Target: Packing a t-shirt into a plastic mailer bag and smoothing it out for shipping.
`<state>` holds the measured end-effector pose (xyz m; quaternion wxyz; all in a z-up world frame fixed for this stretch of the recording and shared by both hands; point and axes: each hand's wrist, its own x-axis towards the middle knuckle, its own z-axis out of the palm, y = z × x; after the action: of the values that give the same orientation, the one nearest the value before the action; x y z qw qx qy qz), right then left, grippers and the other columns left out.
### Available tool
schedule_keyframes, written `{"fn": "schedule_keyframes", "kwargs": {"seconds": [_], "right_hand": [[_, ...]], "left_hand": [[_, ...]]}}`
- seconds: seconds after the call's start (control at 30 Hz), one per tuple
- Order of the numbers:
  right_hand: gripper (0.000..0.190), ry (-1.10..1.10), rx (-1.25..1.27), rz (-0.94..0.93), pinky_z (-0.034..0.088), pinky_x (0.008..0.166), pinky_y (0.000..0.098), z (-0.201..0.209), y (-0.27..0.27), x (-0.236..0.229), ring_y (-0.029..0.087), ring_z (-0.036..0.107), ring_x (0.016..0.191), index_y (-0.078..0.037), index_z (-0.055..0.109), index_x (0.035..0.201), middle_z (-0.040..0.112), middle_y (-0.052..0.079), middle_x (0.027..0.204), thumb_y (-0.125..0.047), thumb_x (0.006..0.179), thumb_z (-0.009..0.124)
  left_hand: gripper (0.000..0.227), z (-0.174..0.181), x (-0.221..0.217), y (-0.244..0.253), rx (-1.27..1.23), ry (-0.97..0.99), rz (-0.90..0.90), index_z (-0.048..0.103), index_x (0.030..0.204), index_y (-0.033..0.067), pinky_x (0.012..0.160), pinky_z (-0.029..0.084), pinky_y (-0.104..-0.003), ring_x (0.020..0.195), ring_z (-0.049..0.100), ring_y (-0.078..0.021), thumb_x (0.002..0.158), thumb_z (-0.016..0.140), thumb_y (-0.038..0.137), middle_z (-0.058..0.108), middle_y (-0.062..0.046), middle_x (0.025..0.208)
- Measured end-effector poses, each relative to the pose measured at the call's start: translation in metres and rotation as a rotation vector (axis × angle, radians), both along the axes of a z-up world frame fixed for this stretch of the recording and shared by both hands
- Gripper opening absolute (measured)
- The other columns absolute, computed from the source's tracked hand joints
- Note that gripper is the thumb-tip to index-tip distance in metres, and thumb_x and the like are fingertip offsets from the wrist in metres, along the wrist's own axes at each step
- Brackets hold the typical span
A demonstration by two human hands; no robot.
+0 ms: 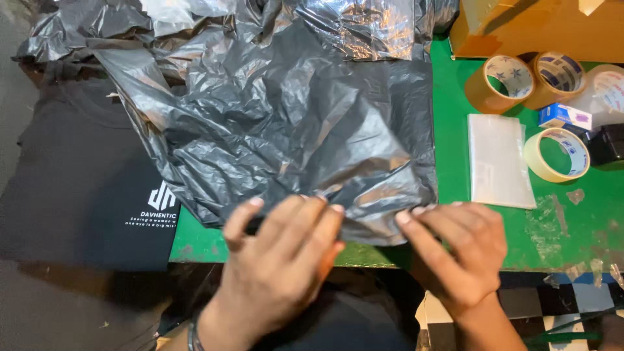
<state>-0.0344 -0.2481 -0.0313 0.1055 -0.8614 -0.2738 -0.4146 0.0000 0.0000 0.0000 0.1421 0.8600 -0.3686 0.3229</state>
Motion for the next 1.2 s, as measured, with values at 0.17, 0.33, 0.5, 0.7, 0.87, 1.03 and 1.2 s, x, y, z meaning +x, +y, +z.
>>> {"fn": "schedule_keyframes", "kwargs": {"seconds": [0.17, 0.33, 0.5, 0.7, 0.87, 1.03, 1.2], "right_hand": [[0.010, -0.078, -0.078, 0.064, 0.050, 0.085, 0.0410, -0.006, 0.002, -0.001, 0.024, 0.067, 0.093, -0.007, 0.074, 0.107, 0.070, 0.009, 0.103, -0.006, 0.098, 0.070], [0.038, 0.043, 0.251, 0.016, 0.052, 0.098, 0.0510, -0.021, -0.007, 0.014, 0.040, 0.064, 0.109, 0.003, 0.062, 0.123, 0.064, 0.025, 0.119, -0.029, 0.105, 0.053], [0.046, 0.321, 0.272, 0.134, 0.043, 0.114, 0.0543, -0.001, 0.004, 0.040, 0.043, 0.049, 0.132, -0.001, 0.068, 0.115, 0.059, 0.024, 0.139, -0.039, 0.103, 0.046], [0.038, 0.621, 0.172, 0.238, 0.040, 0.109, 0.0474, -0.007, -0.009, 0.070, 0.036, 0.061, 0.127, -0.004, 0.061, 0.128, 0.066, 0.016, 0.134, -0.020, 0.093, 0.064], [0.040, 0.894, 0.345, 0.073, 0.046, 0.099, 0.0365, 0.007, -0.019, 0.116, 0.023, 0.064, 0.111, -0.010, 0.060, 0.130, 0.070, 0.009, 0.123, -0.002, 0.091, 0.059], [0.055, 1.168, 0.581, 0.123, 0.042, 0.112, 0.0318, -0.003, -0.020, 0.173, 0.016, 0.056, 0.133, -0.006, 0.043, 0.150, 0.056, 0.007, 0.150, -0.009, 0.097, 0.056], [0.072, 1.653, 1.133, 0.797, 0.037, 0.046, 0.0157, -0.018, -0.001, 0.185, -0.002, 0.046, 0.057, -0.006, 0.033, 0.158, 0.059, 0.000, 0.094, -0.005, 0.092, 0.062]], "left_hand": [[0.021, -0.011, 0.004, -0.011, -0.073, -0.033, -0.041, 0.072, 0.106, 0.0170, 0.106, 0.028, -0.037, 0.097, 0.068, -0.0148, 0.108, 0.052, 0.013, 0.070, 0.001, 0.105], [0.014, -0.010, 0.021, 0.000, -0.171, -0.067, -0.387, 0.069, 0.097, 0.0127, 0.098, 0.043, -0.038, 0.090, 0.069, -0.0169, 0.105, 0.059, 0.008, 0.071, -0.002, 0.096], [0.012, -0.015, 0.033, 0.007, -0.240, -0.210, -0.668, 0.061, 0.101, 0.0143, 0.101, 0.048, -0.036, 0.091, 0.079, -0.0176, 0.104, 0.050, 0.009, 0.078, -0.003, 0.096], [0.010, -0.022, 0.040, 0.018, -0.188, -0.216, -0.697, 0.059, 0.103, 0.0138, 0.103, 0.047, -0.039, 0.093, 0.080, -0.0206, 0.104, 0.051, 0.009, 0.079, -0.007, 0.100], [0.005, -0.024, 0.027, 0.026, -0.225, -0.197, -0.701, 0.057, 0.099, 0.0131, 0.098, 0.051, -0.037, 0.089, 0.081, -0.0204, 0.101, 0.052, 0.011, 0.080, -0.008, 0.097], [0.006, -0.038, 0.018, 0.033, -0.275, -0.196, -0.658, 0.053, 0.097, 0.0131, 0.092, 0.053, -0.037, 0.085, 0.079, -0.0188, 0.100, 0.048, 0.012, 0.080, -0.007, 0.093], [0.012, -0.045, 0.005, 0.042, -0.321, -0.070, -0.512, 0.052, 0.090, 0.0164, 0.095, 0.051, -0.036, 0.089, 0.081, -0.0159, 0.100, 0.046, 0.012, 0.082, -0.002, 0.092]]}}
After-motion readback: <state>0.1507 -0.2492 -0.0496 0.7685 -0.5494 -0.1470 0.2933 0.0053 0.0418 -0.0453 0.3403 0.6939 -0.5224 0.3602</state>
